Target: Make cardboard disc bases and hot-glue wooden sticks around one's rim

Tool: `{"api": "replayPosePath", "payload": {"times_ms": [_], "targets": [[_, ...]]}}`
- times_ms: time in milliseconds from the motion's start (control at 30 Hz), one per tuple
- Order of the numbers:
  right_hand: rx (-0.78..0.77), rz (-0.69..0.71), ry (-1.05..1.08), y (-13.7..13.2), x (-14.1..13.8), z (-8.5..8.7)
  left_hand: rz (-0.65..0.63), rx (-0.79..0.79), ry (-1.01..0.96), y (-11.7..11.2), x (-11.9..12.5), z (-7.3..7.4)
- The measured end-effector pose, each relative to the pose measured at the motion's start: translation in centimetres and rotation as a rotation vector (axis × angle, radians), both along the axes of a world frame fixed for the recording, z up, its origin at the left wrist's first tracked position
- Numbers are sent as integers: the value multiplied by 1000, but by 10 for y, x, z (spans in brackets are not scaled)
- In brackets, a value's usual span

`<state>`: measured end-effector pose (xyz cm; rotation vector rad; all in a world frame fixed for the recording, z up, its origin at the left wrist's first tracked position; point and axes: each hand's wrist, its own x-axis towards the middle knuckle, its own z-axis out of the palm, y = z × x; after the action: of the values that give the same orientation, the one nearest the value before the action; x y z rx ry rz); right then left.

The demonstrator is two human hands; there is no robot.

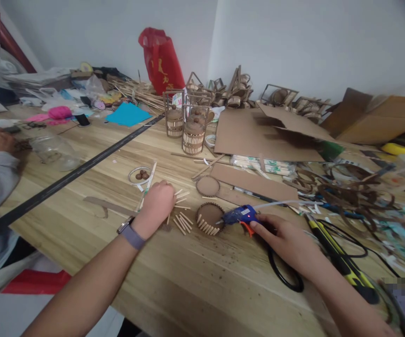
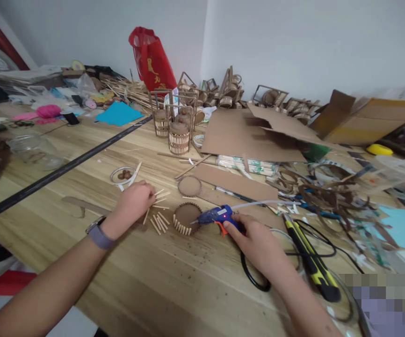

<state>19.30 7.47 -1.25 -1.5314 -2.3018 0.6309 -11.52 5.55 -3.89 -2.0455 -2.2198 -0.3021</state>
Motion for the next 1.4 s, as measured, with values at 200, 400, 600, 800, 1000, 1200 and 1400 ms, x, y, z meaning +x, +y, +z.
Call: {"api": "replayPosePath", "payload": {"times_ms": [200,400,600,800,1000,1200,1400], "targets": [[197,-19,19,-1,2,1,-43,119,-79,-1,6,12],[221,101,252,-27,-28,22,-598,313,-500,-27,45,29],[245,212,399,-46,-56,27,-775,251,-613,-48,64,25],[264,251,333,-33,-42,29,-686,207,-628,-35,53,20],[233,380,162,-22,-42,14,-613,-6,-476,-16,42,4],[254,418,39,-21,-47,1,-599,-111,-493,-15,46,-3],[324,429,15,-20,-49,-4,-579,-157,-545,-14,46,-4]]}}
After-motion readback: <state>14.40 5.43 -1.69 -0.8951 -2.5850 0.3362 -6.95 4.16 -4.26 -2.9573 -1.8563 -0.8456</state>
